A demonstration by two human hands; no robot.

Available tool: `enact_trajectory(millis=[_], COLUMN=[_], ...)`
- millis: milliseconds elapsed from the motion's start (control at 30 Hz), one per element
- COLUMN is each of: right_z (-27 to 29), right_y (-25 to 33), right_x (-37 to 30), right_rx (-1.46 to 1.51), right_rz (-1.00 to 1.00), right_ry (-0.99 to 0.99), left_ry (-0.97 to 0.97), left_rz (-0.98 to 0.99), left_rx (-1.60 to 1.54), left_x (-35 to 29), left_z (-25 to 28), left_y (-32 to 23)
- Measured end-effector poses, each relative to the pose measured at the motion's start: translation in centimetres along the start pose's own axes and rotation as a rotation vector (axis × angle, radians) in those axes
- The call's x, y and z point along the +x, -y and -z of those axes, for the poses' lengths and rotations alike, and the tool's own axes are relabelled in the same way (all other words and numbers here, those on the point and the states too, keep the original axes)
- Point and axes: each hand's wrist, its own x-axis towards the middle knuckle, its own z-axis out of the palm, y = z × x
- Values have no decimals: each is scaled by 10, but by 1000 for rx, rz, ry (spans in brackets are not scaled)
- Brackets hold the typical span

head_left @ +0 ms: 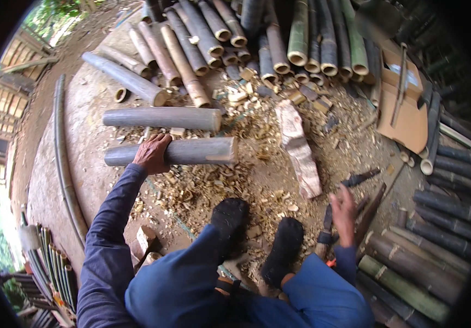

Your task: The person shaves the outer layer of bamboo stalks using a knife against a wooden block, handling the stalks one at a time and rotating them to reach all sides.

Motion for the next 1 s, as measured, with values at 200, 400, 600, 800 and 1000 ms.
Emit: enact_trajectory(millis=[200, 400, 600, 800, 1000], right_z=[-82, -120, -117, -123, -118], right_y=[28, 39, 80, 59, 51], right_x=[38, -8, -79, -85, -80], right_rx=[-475, 18, 179, 129, 204], right_rz=[94, 28, -74, 26, 5], right_ry=[44, 408, 495, 415, 478], left_ry=[-70, 173, 161, -290, -165], left_rz=[-190, -237, -230, 293, 115], left_rx=[-166, -191, -586, 120, 287], left_x=[43, 48, 41, 58, 64], left_z=[2, 9, -19, 4, -2], left_y=[-107, -137, -106, 0, 24])
